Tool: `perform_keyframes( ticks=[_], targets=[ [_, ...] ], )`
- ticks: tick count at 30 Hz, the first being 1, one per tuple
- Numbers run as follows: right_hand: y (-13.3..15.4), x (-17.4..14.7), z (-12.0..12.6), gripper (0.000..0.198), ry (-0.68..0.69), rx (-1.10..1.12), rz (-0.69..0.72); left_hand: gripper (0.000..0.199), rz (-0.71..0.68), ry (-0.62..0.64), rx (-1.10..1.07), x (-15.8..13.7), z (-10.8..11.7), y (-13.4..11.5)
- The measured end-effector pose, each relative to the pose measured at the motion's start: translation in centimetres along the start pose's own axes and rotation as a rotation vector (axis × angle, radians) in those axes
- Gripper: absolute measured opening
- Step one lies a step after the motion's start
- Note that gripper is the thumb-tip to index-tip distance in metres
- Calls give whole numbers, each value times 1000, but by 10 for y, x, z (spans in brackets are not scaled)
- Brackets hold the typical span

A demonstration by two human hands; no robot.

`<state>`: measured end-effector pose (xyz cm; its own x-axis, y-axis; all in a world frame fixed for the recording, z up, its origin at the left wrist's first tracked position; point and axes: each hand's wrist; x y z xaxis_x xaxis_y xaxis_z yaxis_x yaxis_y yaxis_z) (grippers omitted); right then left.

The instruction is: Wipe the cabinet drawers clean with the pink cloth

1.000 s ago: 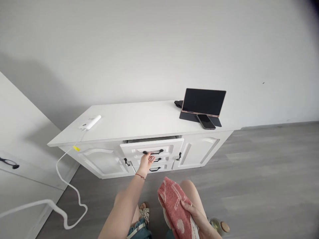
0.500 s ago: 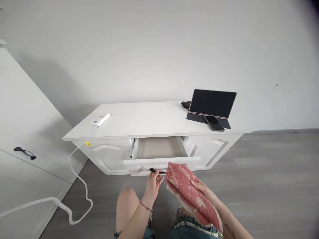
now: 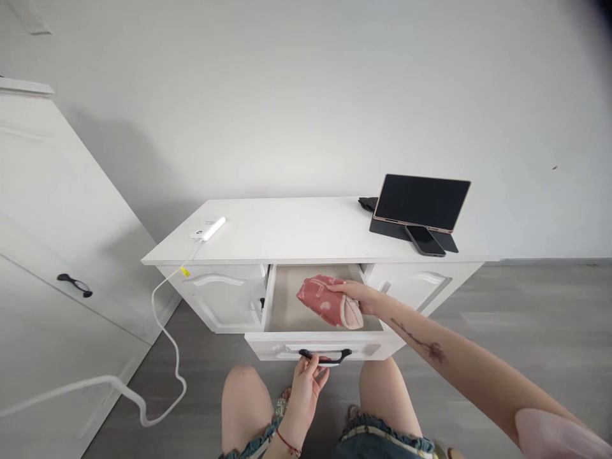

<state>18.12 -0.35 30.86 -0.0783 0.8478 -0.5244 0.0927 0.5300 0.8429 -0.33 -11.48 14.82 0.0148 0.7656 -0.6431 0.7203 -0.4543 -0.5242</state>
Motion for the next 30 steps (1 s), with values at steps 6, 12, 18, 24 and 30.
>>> perform_keyframes(
  ticks=[6,12,18,24,30],
  targets=[
    [-14,48,-30,39,-24,-720,556,29,-6,-29,-20,-6,-4,-1],
    [-45,73,-51,65,483,-1182,827,34,-4,-44,-31,-5,0,1],
    [-72,84,-65,55,552,-1106,878,38,-4,-44,-32,0,6,3],
    [-88,121,-77,63,466,-1264,906,40,-2,-51,-31,6,11,5],
    [-61,167,-73,51,349,-1392,891,34,19,-86,-9,13,16,11]
  ],
)
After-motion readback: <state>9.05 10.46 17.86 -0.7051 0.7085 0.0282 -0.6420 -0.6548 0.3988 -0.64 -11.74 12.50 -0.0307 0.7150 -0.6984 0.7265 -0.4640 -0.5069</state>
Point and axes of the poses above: each hand's wrist, its own x-axis towards the middle knuckle, its own z-axis out of the back of the hand, y = z × x, and after that the axes turned 13 degrees about -y, right-handed
